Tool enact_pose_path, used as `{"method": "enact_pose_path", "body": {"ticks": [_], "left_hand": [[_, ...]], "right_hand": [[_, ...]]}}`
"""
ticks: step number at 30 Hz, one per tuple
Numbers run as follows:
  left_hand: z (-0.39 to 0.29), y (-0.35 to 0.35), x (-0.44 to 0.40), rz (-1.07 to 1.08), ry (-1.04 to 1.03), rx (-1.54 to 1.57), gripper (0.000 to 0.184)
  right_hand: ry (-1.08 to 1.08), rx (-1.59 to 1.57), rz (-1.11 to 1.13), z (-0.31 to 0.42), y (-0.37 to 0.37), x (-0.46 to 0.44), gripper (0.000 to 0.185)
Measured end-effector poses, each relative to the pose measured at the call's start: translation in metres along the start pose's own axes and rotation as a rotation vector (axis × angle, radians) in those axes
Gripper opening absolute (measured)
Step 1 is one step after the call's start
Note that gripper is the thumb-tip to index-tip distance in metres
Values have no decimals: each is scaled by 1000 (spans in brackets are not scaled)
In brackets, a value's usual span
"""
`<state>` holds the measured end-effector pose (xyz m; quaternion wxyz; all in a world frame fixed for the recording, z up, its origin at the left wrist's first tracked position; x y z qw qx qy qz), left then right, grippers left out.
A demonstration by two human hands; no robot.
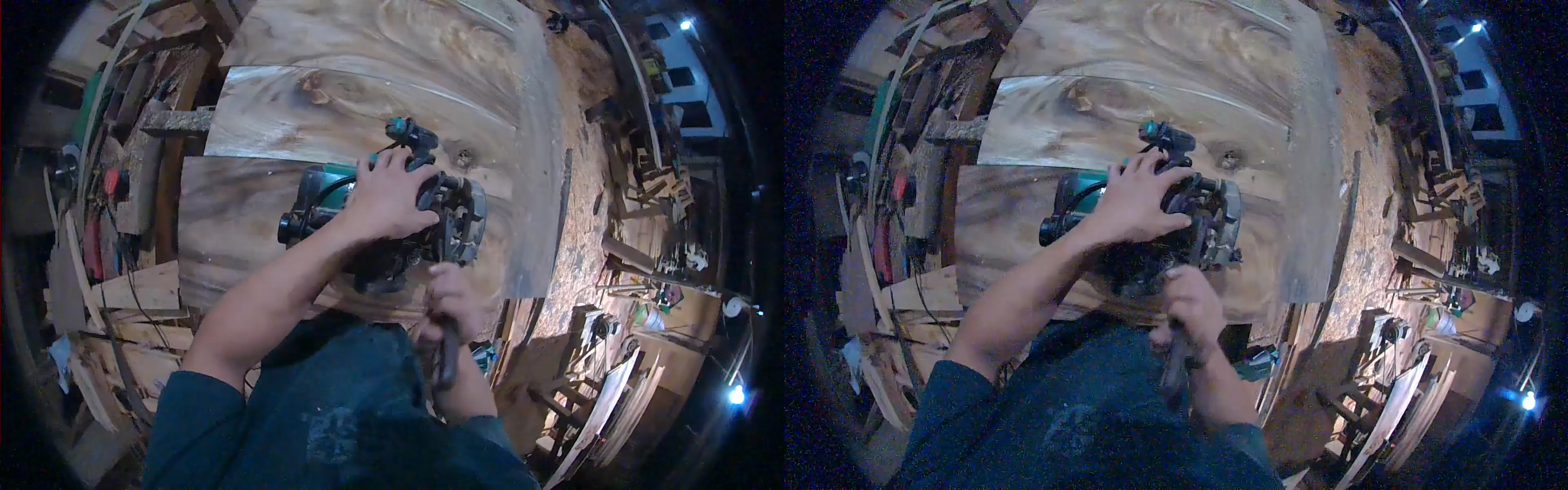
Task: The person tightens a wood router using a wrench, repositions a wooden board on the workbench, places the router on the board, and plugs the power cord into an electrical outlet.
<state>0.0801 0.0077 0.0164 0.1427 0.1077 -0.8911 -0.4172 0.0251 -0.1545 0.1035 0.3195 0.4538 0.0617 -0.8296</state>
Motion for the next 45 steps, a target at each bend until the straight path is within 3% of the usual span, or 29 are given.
{"method": "enact_pose_path", "body": {"ticks": [1,3,6,9,12,16,19,20,22,23,24,26,28,29,33,37,41,45], "left_hand": [[1,-2,-2,-14,-4,-30,76],[5,-5,-2,-31,-11,-62,78],[5,-9,-1,-37,-30,-66,81],[3,-5,0,-51,-39,-86,82],[4,-7,0,-59,-48,-76,82],[5,-6,-4,-49,-8,-103,80],[3,-3,-2,-34,0,-87,79],[3,-3,-1,-22,3,-71,80],[6,-8,-4,-12,-12,-94,81],[6,-9,-5,-11,-22,-104,82],[5,-8,-5,-10,-21,-93,82],[4,-6,-2,-13,-6,-67,80],[6,-6,0,-22,-23,-28,78],[5,-6,0,-25,-34,-10,78],[4,-3,-1,9,18,-21,76],[5,-2,2,-23,-5,35,75],[3,2,3,-24,-7,38,75],[1,3,3,-12,6,45,75]], "right_hand": [[-9,-18,-44,-9,3,-15,27],[-274,-58,-162,-48,24,-30,20],[-706,-46,-326,-111,38,-69,24],[-819,207,-223,-165,34,-115,35],[-1033,265,-121,-214,30,-115,45],[-873,585,-93,-170,38,-153,53],[-543,492,-138,-126,42,-178,44],[-556,-72,-268,-150,67,-170,38],[-442,-312,-514,-130,85,-171,27],[-337,13,-622,-75,75,-173,24],[-406,-148,-755,-62,72,-151,26],[-343,-293,-646,-37,65,-125,31],[-120,-181,-444,-12,58,-101,36],[-28,-89,-481,2,55,-86,38],[61,-6,-481,18,32,-39,45],[85,103,-336,27,14,-23,50],[222,129,-299,26,-2,4,40],[189,216,49,25,-23,9,33]]}}
Point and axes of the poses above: each hand's wrist, its own x-axis away from the middle knuckle, its own y-axis out of the back of the hand, z = x × y, the point moved 9 cm from there along -x, towards the middle knuckle, and after that the axes turned 6 degrees about y, right-handed, at the moved point
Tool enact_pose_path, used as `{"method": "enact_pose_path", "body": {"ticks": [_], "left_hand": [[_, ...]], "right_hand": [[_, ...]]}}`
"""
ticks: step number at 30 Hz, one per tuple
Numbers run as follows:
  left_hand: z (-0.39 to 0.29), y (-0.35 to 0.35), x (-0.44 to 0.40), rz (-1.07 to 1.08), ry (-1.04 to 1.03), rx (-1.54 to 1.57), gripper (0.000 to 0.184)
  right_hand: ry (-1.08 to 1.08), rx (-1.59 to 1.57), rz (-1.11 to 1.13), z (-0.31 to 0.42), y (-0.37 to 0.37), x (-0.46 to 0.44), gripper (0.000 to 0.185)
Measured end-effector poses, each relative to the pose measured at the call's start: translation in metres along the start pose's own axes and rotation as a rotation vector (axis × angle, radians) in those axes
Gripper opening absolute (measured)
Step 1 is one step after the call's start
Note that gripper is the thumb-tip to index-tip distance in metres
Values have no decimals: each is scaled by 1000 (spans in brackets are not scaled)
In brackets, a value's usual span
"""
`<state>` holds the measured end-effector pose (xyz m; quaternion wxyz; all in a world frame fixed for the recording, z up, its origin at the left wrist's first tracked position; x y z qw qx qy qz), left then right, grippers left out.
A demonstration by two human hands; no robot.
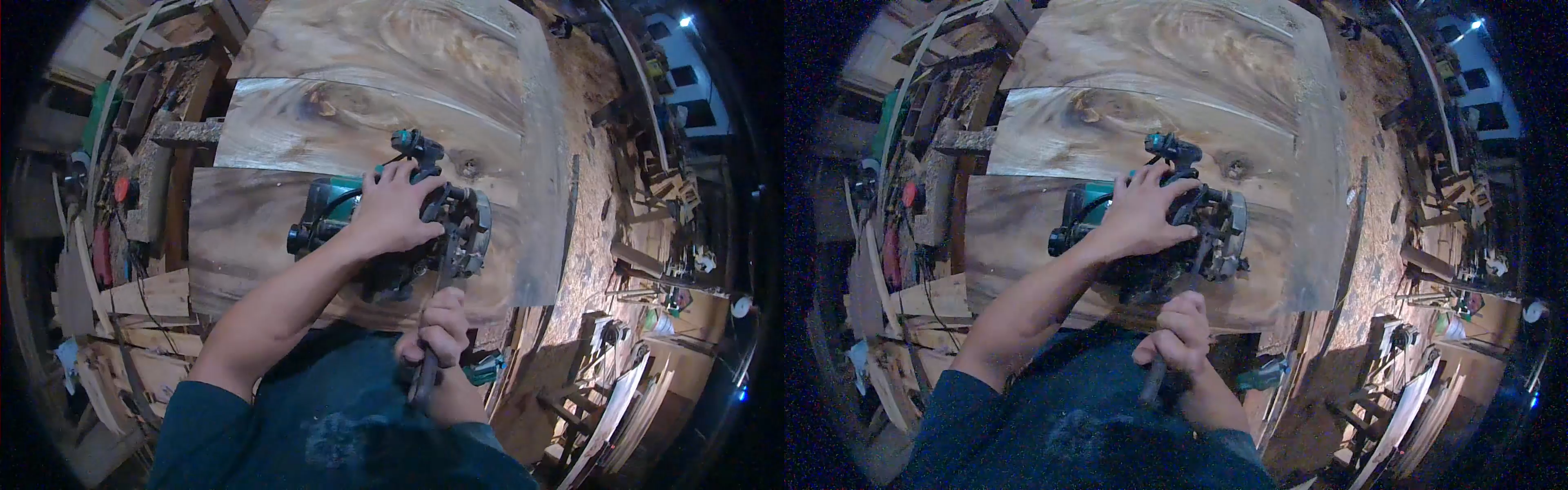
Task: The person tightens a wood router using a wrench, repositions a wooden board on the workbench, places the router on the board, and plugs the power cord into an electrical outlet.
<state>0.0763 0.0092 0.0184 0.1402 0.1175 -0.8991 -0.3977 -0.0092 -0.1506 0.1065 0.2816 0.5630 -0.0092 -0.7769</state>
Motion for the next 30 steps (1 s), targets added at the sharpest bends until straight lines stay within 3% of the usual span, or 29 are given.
{"method": "enact_pose_path", "body": {"ticks": [4,10,11,13,14,19,21,25,28,30], "left_hand": [[-1,1,-1,12,4,-20,75],[2,-5,-3,-14,-24,-57,76],[3,-8,-5,-11,-28,-70,77],[4,-9,-5,-16,-34,-86,78],[4,-8,-4,-24,-34,-85,78],[2,-7,0,-41,-57,-83,77],[0,-3,4,-65,-60,-67,77],[1,-3,3,-14,6,-84,79],[5,-8,-2,-6,-4,-55,78],[8,-10,-4,-49,-21,-43,78]], "right_hand": [[-175,23,-95,0,5,19,22],[-167,-155,-50,-21,12,-14,13],[-189,4,-88,-33,17,-23,15],[-464,89,-224,-79,27,-34,18],[-719,9,-317,-112,28,-32,18],[-1107,184,-44,-222,12,-88,36],[-1147,394,98,-261,12,-85,41],[-1138,493,75,-267,13,-98,39],[-856,274,-179,-224,21,-123,32],[-870,53,-446,-196,36,-119,28]]}}
Point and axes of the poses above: each hand's wrist, its own x-axis away from the middle knuckle, its own y-axis out of the back of the hand, z = x × y, the point moved 9 cm from there along -x, towards the middle knuckle, and after that the axes turned 6 degrees about y, right-handed, at the moved point
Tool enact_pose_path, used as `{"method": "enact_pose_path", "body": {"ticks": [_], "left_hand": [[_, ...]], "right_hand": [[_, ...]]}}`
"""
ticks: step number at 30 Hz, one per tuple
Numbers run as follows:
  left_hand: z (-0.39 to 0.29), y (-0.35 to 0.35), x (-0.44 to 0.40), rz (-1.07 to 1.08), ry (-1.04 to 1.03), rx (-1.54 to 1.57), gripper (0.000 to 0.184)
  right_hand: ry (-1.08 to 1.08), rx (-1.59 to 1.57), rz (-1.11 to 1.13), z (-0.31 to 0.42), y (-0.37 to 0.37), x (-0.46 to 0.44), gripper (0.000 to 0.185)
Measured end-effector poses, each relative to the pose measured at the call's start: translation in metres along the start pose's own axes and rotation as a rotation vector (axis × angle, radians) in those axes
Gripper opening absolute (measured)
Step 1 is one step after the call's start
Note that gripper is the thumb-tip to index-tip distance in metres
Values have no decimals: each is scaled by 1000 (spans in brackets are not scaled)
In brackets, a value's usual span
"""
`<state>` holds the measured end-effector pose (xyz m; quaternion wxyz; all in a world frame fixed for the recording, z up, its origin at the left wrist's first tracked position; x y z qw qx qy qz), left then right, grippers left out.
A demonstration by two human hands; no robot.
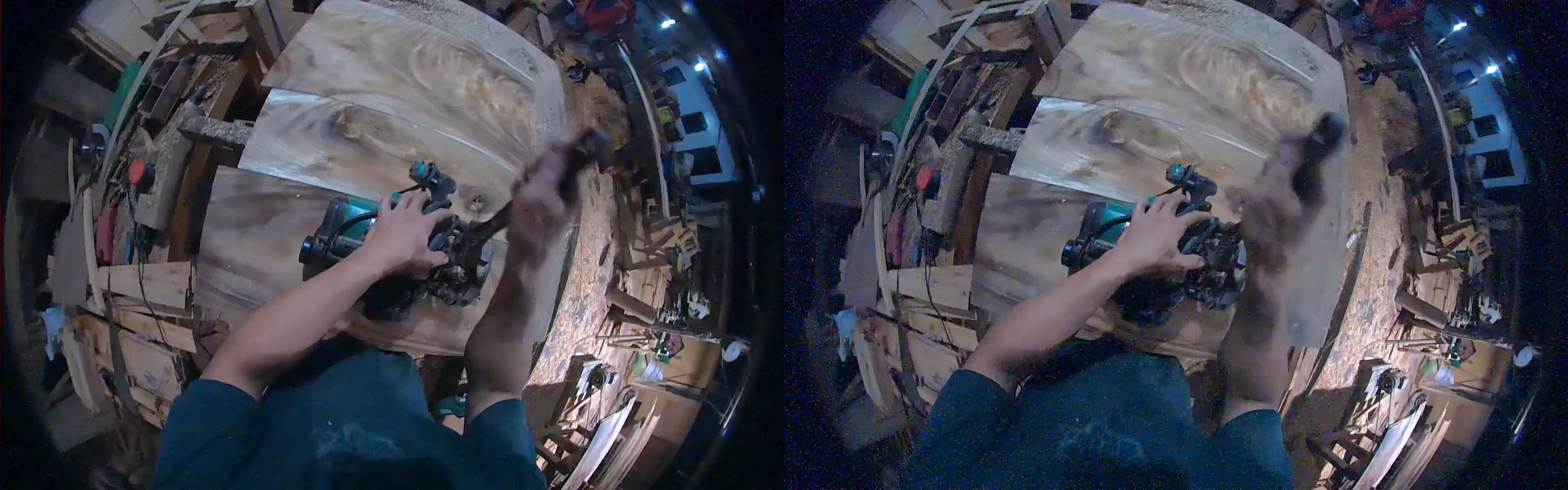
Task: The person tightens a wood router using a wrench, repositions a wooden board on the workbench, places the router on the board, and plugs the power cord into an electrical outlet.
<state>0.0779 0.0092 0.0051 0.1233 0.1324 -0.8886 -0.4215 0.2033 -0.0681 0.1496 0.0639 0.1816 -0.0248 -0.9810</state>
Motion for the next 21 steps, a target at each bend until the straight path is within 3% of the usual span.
{"method": "enact_pose_path", "body": {"ticks": [2,3,4,8,10,18,21], "left_hand": [[-2,2,2,4,5,-7,78],[-2,2,3,-21,-6,1,80],[-3,2,3,0,5,4,80],[-3,5,3,-11,-11,20,80],[-2,3,4,-15,-23,15,80],[-4,7,3,69,24,30,76],[-5,10,5,70,21,52,76]], "right_hand": [[-70,-283,-165,24,27,17,25],[-40,-166,-181,52,34,33,24],[-6,-247,-232,60,43,45,20],[237,-391,-145,39,78,91,23],[459,-341,-67,46,79,112,25],[692,-234,92,42,71,175,31],[661,-164,174,42,70,196,35]]}}
Point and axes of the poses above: each hand's wrist, its own x-axis away from the middle knuckle, its own y-axis out of the back of the hand, z = x × y, the point moved 9 cm from there along -x, towards the middle knuckle, and after that the axes turned 6 degrees about y, right-handed, at the moved point
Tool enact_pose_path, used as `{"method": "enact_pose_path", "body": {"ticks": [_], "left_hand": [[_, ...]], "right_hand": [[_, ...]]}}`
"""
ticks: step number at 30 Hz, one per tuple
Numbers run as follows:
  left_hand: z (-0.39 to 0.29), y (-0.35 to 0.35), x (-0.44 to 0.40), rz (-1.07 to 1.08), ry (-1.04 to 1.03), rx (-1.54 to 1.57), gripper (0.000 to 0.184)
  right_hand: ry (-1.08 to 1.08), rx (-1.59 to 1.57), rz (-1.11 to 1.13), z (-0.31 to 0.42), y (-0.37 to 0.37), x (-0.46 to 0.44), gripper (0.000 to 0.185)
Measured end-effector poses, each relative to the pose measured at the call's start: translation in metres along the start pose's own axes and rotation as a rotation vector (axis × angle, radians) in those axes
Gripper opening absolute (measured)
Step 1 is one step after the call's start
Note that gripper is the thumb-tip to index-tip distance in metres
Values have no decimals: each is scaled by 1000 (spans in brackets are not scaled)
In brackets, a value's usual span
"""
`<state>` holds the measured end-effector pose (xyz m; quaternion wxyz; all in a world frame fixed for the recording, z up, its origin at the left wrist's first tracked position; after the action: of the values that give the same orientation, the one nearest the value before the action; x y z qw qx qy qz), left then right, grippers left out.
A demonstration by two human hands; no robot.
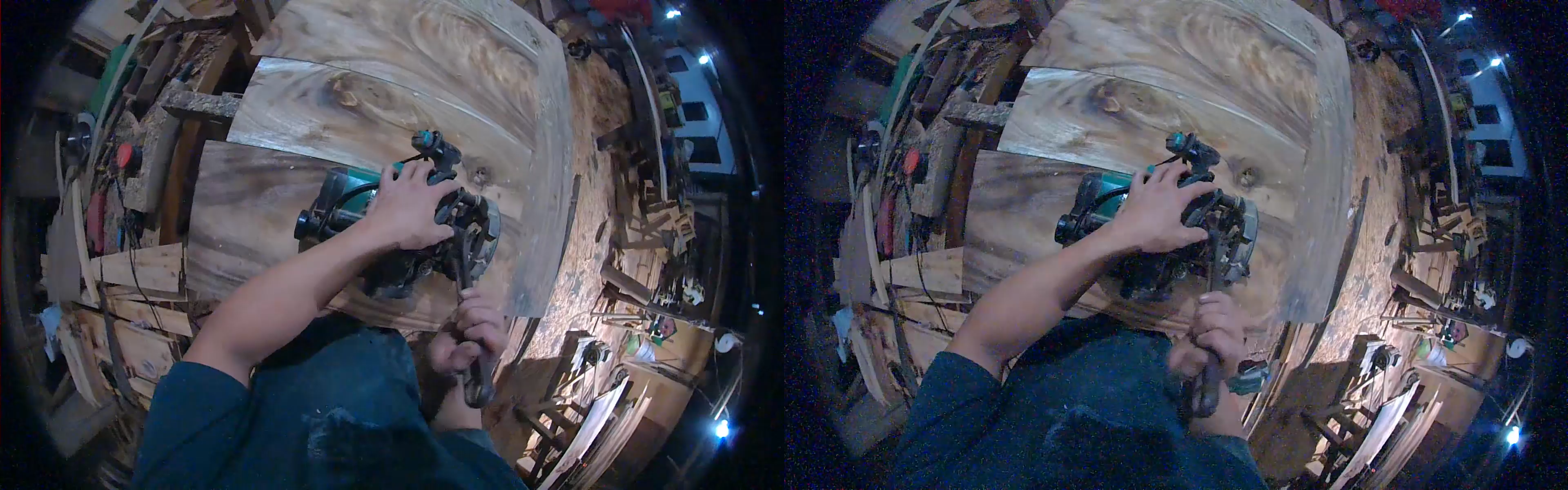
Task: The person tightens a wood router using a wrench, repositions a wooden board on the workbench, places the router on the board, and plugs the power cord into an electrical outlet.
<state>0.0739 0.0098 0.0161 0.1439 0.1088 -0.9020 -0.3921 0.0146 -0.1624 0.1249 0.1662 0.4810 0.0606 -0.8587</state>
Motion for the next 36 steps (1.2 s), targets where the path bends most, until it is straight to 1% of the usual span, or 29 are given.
{"method": "enact_pose_path", "body": {"ticks": [2,5,6,9,11,12,13,15,16,17,19,20,22,24,27,29,30,31,33,34,35,36], "left_hand": [[1,-1,0,-9,-9,6,76],[0,-4,0,-24,-20,1,76],[0,-4,0,-25,-18,-4,76],[-1,-1,0,-18,-21,-8,76],[2,-1,-2,-24,-18,-19,76],[4,-5,-4,-26,-15,-30,77],[4,-8,-4,-28,-12,-39,77],[4,-7,-3,-37,-13,-34,78],[4,-6,-2,-43,-13,-31,78],[4,-4,-1,-54,-16,-44,78],[3,-6,1,-65,-28,-74,79],[3,-6,2,-74,-33,-68,79],[3,-6,3,-96,-41,-57,80],[6,-11,1,-84,-27,-70,80],[6,-17,-2,-72,-25,-77,82],[9,-9,-8,-45,-12,-87,83],[7,-10,-6,-10,2,-81,83],[6,-11,-7,21,13,-76,84],[4,-13,-7,61,34,-73,82],[1,-9,-5,70,46,-73,81],[1,-5,-4,74,64,-72,80],[0,-4,-5,51,44,-47,80]], "right_hand": [[-56,53,27,6,-6,5,37],[-86,41,108,1,-13,9,36],[-58,39,79,1,-15,8,36],[25,-12,120,0,-14,10,31],[-37,-33,59,-21,-4,8,28],[-74,-40,28,-34,2,7,26],[-198,-89,-23,-56,10,1,24],[-478,-91,-21,-89,11,-25,19],[-580,-6,-7,-106,10,-40,17],[-665,155,71,-128,6,-55,20],[-696,597,382,-172,-10,-83,33],[-603,898,701,-169,-40,-109,42],[-1065,550,380,-229,-37,-100,47],[-884,591,380,-276,-30,-92,48],[-854,606,249,-256,-18,-124,38],[-868,347,-43,-191,-16,-145,29],[-788,127,-176,-171,-9,-155,24],[-693,-89,-309,-153,0,-166,27],[-567,-81,-411,-102,8,-170,22],[-520,-141,-473,-87,15,-162,26],[-399,-96,-281,-78,20,-153,33],[-463,-137,-362,-76,31,-131,40]]}}
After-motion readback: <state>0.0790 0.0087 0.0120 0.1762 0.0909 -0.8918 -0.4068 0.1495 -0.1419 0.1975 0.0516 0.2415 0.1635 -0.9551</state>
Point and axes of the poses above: each hand's wrist, its own x-axis away from the middle knuckle, its own y-axis out of the back of the hand, z = x × y, the point moved 9 cm from there along -x, towards the middle knuckle, and after that the axes turned 6 degrees about y, right-handed, at the moved point
